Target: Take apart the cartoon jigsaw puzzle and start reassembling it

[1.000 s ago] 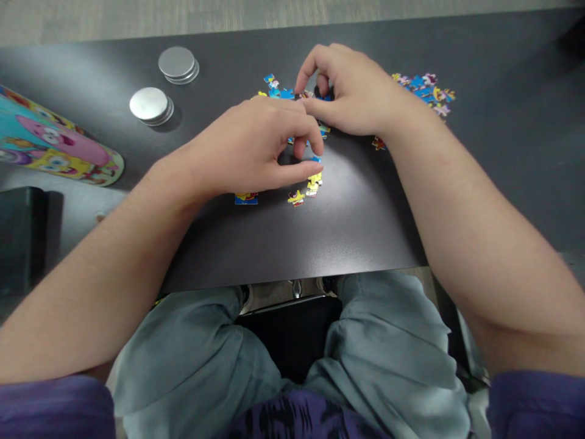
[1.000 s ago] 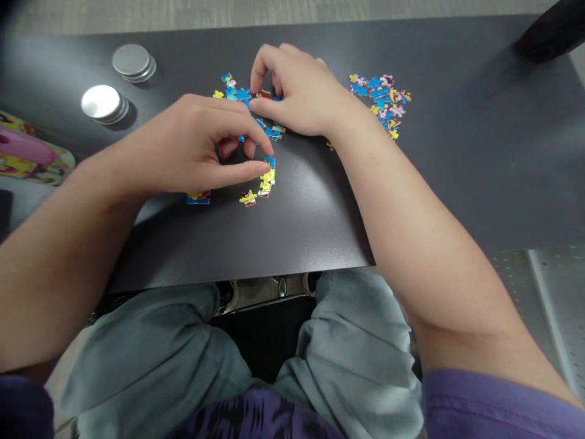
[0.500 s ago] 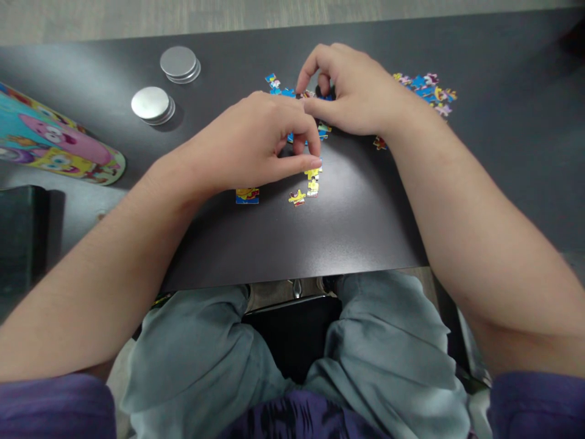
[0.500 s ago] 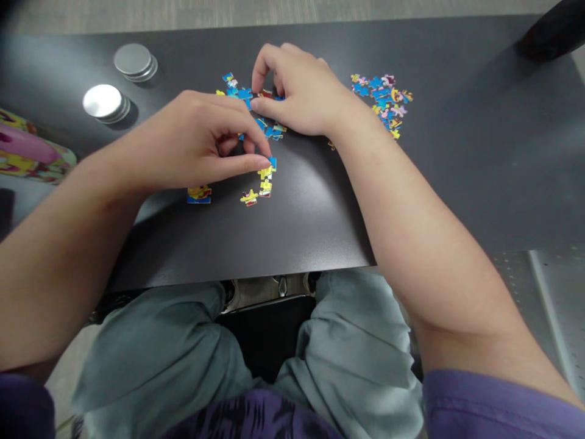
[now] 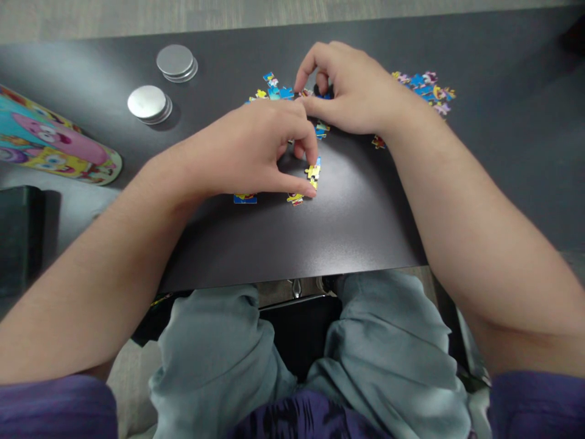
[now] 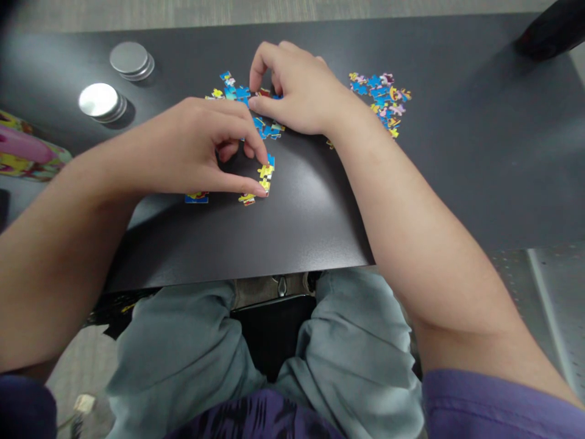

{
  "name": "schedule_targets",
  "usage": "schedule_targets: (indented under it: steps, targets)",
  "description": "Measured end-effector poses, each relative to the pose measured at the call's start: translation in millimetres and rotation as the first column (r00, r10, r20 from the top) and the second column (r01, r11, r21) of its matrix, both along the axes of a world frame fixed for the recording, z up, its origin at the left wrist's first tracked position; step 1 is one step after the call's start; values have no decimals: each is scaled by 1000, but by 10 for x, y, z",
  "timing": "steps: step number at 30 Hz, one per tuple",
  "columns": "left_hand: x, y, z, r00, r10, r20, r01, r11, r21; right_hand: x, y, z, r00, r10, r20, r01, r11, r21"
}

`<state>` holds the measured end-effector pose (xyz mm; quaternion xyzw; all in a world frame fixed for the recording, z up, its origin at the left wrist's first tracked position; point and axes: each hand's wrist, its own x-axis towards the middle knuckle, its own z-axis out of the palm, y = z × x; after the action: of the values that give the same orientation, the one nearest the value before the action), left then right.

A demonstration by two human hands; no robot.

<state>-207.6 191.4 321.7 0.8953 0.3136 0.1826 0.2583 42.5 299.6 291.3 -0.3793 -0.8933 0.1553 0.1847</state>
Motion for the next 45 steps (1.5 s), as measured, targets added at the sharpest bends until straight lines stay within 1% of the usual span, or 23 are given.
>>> schedule_targets:
  steps: [2, 7, 9, 11, 14, 16, 19, 22, 25, 27, 30, 33, 37, 43, 45]
  targets:
    - [21, -25, 31, 1000, 13, -11, -13, 1000, -15, -2, 0, -5, 1000, 3, -3, -3, 1000, 3]
    - [75, -125, 151, 993, 60, -102, -66, 996, -60, 2, 21, -27, 1000, 11, -9, -10, 1000, 17]
    - [82, -144, 172, 990, 70, -122, -79, 994, -73, 1, 23, -30, 1000, 7, -15, -7, 1000, 24]
    - [77, -139, 160, 993, 61, -100, -69, 995, -78, -3, 17, -24, 1000, 0, -18, 1, 1000, 27]
    - [58, -106, 98, 999, 55, 4, -54, 996, -72, -9, -1, -11, 1000, -13, -10, 13, 999, 29]
    - [50, -85, 56, 995, 93, 38, -90, 994, -66, -9, -11, -7, 1000, -12, -5, 13, 1000, 26]
    - [45, -64, 20, 992, 124, 36, -121, 990, -66, -3, -21, -8, 1000, -9, 1, 9, 1000, 21]
    - [37, -52, 15, 997, 83, 9, -81, 992, -98, -1, -34, -3, 1000, -3, 18, 3, 1000, 22]
    - [39, -52, 21, 998, 56, 15, -54, 994, -100, -11, -59, 16, 999, -5, 34, 5, 1000, 22]
    - [51, -61, 19, 995, 92, 29, -89, 992, -90, -23, -79, 32, 999, -19, 41, 19, 1000, 14]
    - [80, -78, 0, 983, 179, 47, -175, 982, -70, -39, -99, 48, 998, -37, 50, 37, 999, 3]
    - [97, -82, -24, 977, 209, 35, -207, 977, -47, -46, -103, 52, 998, -34, 55, 34, 999, -2]
    - [83, -66, -28, 980, 200, 8, -200, 978, -63, -36, -92, 50, 999, -28, 42, 28, 1000, 2]
    - [54, -54, -18, 979, 192, 69, -185, 977, -104, -13, -41, 17, 1000, -5, -15, 6, 1000, 9]
    - [57, -63, -10, 980, 183, 83, -172, 977, -127, -12, -31, 11, 1000, -6, -10, 6, 1000, 8]
